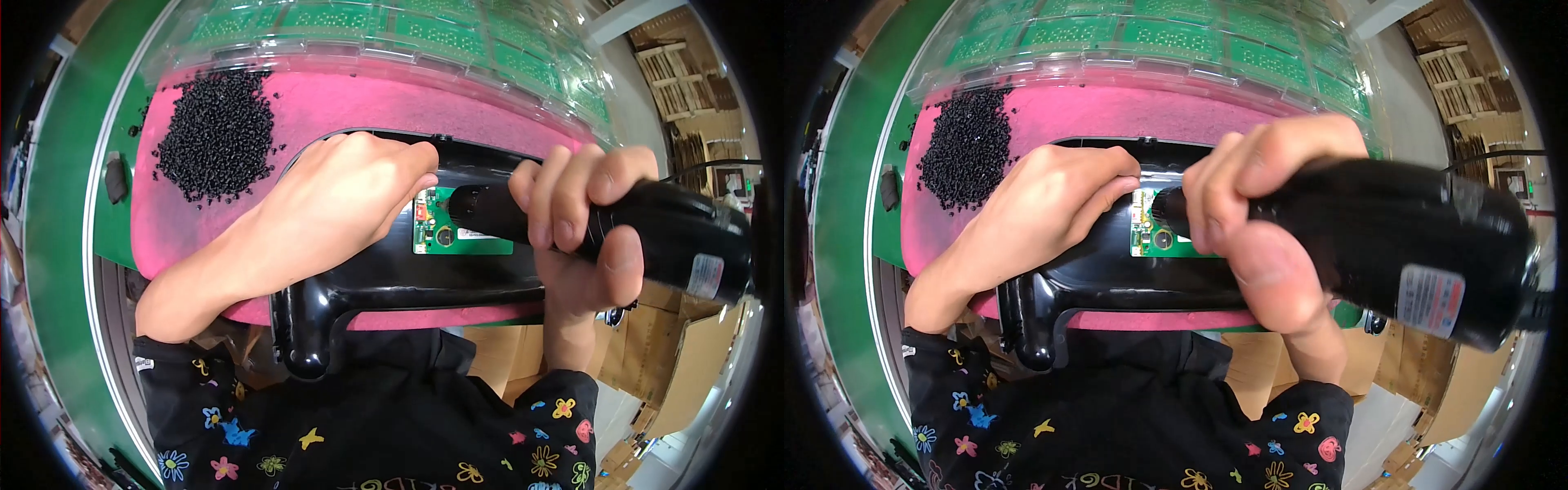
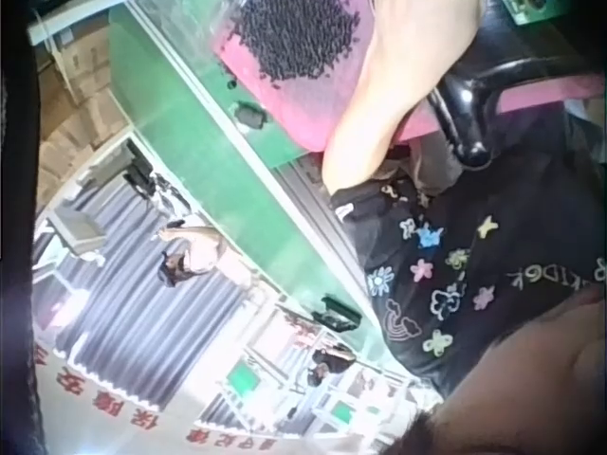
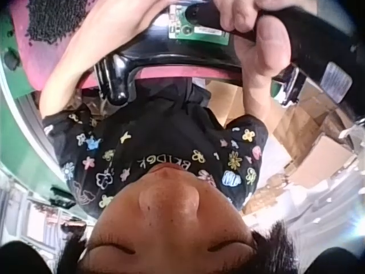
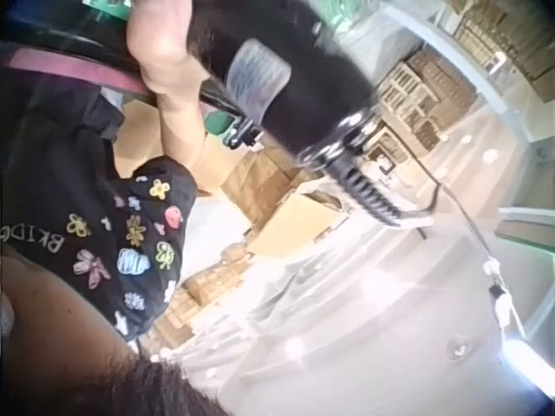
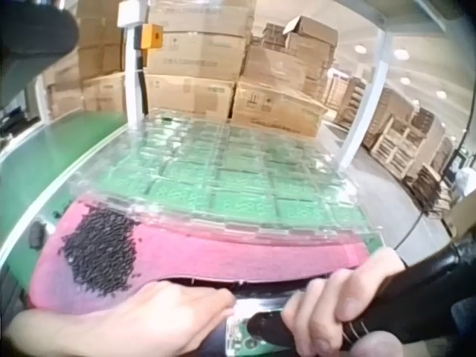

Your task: Assembling electronic components by installing circuit boards into plastic housings using an electric screwdriver.

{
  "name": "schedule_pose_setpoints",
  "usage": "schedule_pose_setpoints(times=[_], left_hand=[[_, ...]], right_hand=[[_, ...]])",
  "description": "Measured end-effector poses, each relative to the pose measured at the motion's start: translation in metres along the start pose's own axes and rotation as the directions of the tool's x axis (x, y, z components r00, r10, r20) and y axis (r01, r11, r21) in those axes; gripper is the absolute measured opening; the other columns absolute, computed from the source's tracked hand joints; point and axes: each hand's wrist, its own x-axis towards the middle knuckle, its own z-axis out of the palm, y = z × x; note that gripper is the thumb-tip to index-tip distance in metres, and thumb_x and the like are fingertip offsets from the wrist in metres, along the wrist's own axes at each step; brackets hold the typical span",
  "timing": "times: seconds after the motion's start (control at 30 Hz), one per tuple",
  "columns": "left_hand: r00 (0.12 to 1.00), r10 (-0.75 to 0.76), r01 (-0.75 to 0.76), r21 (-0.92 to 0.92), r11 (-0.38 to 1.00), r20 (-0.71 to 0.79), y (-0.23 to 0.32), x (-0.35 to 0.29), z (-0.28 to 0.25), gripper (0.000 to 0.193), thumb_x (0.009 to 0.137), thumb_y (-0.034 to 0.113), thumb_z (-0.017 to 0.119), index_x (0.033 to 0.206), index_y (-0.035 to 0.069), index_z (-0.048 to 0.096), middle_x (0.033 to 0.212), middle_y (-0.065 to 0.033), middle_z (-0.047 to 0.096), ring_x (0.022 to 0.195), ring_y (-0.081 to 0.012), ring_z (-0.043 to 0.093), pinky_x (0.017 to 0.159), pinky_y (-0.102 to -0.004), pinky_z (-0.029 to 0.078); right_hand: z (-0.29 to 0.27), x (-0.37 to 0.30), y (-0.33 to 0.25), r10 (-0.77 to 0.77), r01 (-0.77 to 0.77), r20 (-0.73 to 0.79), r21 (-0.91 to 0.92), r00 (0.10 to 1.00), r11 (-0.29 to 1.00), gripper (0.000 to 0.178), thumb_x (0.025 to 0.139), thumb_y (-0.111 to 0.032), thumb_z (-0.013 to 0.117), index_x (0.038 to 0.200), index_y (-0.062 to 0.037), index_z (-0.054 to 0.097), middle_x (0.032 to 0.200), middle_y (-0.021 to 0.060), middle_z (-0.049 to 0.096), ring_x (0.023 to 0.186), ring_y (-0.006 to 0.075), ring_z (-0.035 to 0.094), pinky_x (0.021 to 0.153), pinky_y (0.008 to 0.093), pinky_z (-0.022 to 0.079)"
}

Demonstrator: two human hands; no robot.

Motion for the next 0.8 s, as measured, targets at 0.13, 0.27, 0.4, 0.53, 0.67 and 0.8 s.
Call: schedule_pose_setpoints(times=[0.13,0.27,0.4,0.53,0.67,0.8], left_hand=[[1.0,0.005,-0.005,0.019,1.0,0.014,-0.003,-0.003,-0.003,0.009,0.086,0.007,0.062,0.09,-0.001,0.061,0.077,-0.0187,0.062,0.073,-0.0386,0.061,0.063,-0.0431,0.048],[1.0,0.018,-0.018,-0.029,0.999,-0.012,-0.004,-0.004,-0.004,0.01,0.086,0.008,0.062,0.09,-0.001,0.061,0.078,-0.0196,0.063,0.074,-0.0398,0.061,0.063,-0.0446,0.048],[0.997,0.039,-0.042,-0.047,0.998,-0.062,-0.005,-0.005,-0.001,0.012,0.085,0.01,0.063,0.088,-0.002,0.062,0.077,-0.0204,0.063,0.074,-0.0401,0.061,0.063,-0.0456,0.048],[0.999,0.051,-0.051,-0.011,0.999,-0.016,0.0,-0.005,-0.006,0.013,0.084,0.01,0.063,0.089,-0.002,0.062,0.078,-0.0204,0.064,0.074,-0.0397,0.062,0.064,-0.0459,0.049],[0.996,0.046,-0.047,0.008,0.999,0.08,-0.001,-0.003,-0.005,0.013,0.083,0.011,0.065,0.088,-0.001,0.064,0.077,-0.0184,0.065,0.074,-0.0383,0.062,0.065,-0.0451,0.05],[0.986,0.092,-0.093,0.005,0.996,0.137,-0.007,-0.003,-0.001,0.014,0.083,0.013,0.066,0.088,0.0,0.065,0.078,-0.0166,0.065,0.074,-0.0369,0.063,0.065,-0.0441,0.05]], right_hand=[[0.002,0.019,0.007,0.028,-0.017,0.161,-0.069,0.987,0.997,0.036,0.085,-0.036,0.064,0.099,-0.0086,0.046,0.066,-0.002,0.046,0.055,0.0101,0.044,0.058,0.0281,0.036],[0.002,0.035,0.014,0.033,-0.009,0.32,-0.076,0.947,0.997,0.037,0.087,-0.036,0.065,0.101,-0.0064,0.047,0.064,-0.0022,0.045,0.052,0.0088,0.04,0.053,0.0249,0.034],[0.001,0.036,0.015,0.028,0.004,0.319,-0.098,0.947,0.995,0.036,0.087,-0.036,0.064,0.1,-0.0064,0.047,0.064,-0.0022,0.044,0.051,0.0083,0.039,0.052,0.025,0.033],[0.005,0.031,0.014,-0.008,0.045,0.312,-0.11,0.95,0.993,0.033,0.088,-0.035,0.061,0.099,-0.0066,0.047,0.063,-0.0024,0.044,0.052,0.0084,0.039,0.052,0.0249,0.033],[0.008,0.019,0.01,0.016,-0.018,0.182,0.009,0.983,1.0,0.035,0.087,-0.038,0.06,0.098,-0.0065,0.048,0.063,-0.0023,0.045,0.052,0.0092,0.04,0.054,0.026,0.033],[0.002,0.008,0.005,-0.077,0.067,0.036,0.217,0.996,0.974,0.034,0.086,-0.04,0.061,0.096,-0.0089,0.049,0.062,-0.0033,0.046,0.052,0.0095,0.042,0.055,0.028,0.034]])
